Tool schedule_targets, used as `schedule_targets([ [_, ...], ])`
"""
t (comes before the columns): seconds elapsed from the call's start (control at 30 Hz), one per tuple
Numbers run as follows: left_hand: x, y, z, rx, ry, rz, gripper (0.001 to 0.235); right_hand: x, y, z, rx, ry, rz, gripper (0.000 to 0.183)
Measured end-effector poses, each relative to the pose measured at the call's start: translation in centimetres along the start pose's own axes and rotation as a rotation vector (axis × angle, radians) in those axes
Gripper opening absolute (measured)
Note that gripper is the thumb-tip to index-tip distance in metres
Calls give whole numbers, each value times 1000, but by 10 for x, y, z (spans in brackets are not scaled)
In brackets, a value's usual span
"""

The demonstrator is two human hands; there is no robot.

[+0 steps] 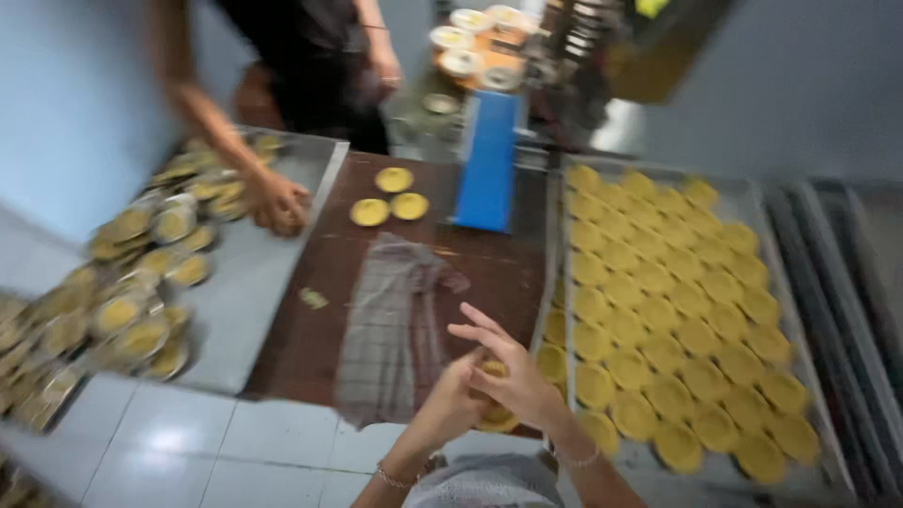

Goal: The person picks up yellow tart shells one by one from a table and places them into rows on a large metal tray.

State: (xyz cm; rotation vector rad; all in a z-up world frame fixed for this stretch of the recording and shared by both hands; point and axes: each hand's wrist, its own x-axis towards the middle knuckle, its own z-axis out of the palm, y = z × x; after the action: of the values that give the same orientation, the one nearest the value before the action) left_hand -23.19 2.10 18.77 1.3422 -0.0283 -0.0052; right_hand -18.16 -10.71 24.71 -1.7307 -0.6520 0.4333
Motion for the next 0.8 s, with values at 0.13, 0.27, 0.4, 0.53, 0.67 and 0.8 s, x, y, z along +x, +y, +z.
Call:
schedule_targets([
  [0.13, 31, -37, 58, -188, 295, -154, 45, -37, 31, -52, 170, 111, 229, 85],
  [0.27, 61, -85, 119, 111, -6, 15, 26, -70, 93, -103, 227, 328, 274, 84],
  [0.4, 91, -156, 156, 603, -203, 160, 49, -126, 181, -163, 251, 208, 524, 66],
  [0.53, 126, -130, 165, 434, 236, -174, 84, -71, 188, -263, 808, 630, 1128, 36],
  [0.67, 128, -151, 115, 489, 527, -97, 53, -18, 257, -411, -54, 495, -353, 62],
  [0.8, 83, -184, 85, 371, 771, -273, 46, 72, 294, -523, 515, 974, 27, 38],
])
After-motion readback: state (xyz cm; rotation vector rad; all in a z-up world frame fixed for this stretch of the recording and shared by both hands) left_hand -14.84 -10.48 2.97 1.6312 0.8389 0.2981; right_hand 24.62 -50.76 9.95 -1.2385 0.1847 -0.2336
